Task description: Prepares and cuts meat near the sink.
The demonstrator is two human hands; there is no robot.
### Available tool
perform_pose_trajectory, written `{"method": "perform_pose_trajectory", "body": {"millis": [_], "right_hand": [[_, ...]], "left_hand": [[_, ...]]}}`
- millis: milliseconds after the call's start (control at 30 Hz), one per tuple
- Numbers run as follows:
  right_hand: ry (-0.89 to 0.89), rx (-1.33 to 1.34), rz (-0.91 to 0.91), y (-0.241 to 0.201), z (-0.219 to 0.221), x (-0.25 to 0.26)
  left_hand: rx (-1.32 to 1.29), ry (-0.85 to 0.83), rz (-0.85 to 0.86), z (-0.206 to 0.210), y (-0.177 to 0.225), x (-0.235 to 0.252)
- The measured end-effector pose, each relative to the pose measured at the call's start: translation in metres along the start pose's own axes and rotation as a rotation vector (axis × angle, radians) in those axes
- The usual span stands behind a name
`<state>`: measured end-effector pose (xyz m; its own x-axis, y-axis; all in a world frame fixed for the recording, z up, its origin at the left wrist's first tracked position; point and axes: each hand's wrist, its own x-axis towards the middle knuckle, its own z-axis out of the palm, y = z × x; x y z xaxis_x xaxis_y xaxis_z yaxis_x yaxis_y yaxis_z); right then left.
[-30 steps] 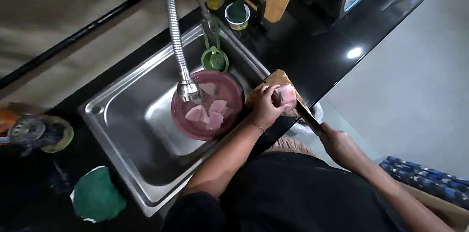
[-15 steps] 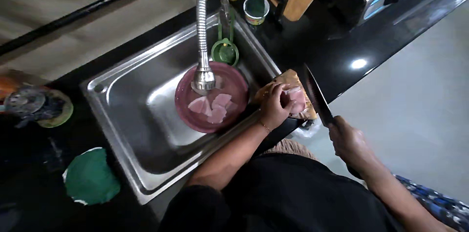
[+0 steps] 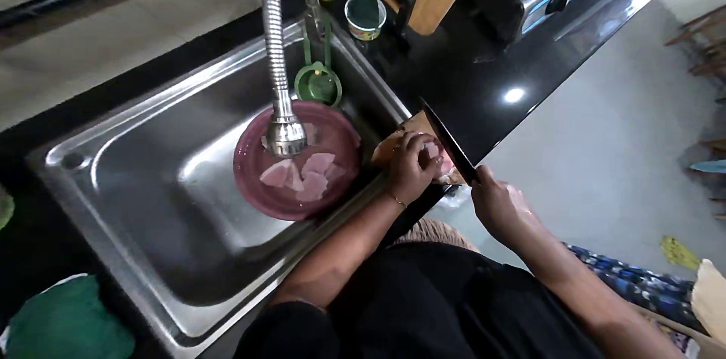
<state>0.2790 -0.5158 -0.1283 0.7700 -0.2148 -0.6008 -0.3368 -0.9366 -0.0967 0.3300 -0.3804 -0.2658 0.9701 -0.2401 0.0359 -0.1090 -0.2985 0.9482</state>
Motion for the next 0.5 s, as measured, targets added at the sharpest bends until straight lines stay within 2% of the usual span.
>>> {"method": "perform_pose_trajectory", "body": {"millis": [200, 300, 500], "right_hand": [[0.180, 0.077, -0.055, 0.0045, 0.0036, -0.0028], [0.135, 0.061, -0.064, 0.0045, 0.0074, -0.0007], [-0.015, -0.037, 0.028, -0.0048, 0.0062, 0.0002]], "left_hand": [[-0.006, -0.012, -0.036, -0.0009, 0.0006, -0.0010], [-0.003, 0.013, 0.010, 0.0008, -0.0027, -0.0012], [0.007, 0.047, 0.085, 0.0041, -0.0057, 0.0005]]}}
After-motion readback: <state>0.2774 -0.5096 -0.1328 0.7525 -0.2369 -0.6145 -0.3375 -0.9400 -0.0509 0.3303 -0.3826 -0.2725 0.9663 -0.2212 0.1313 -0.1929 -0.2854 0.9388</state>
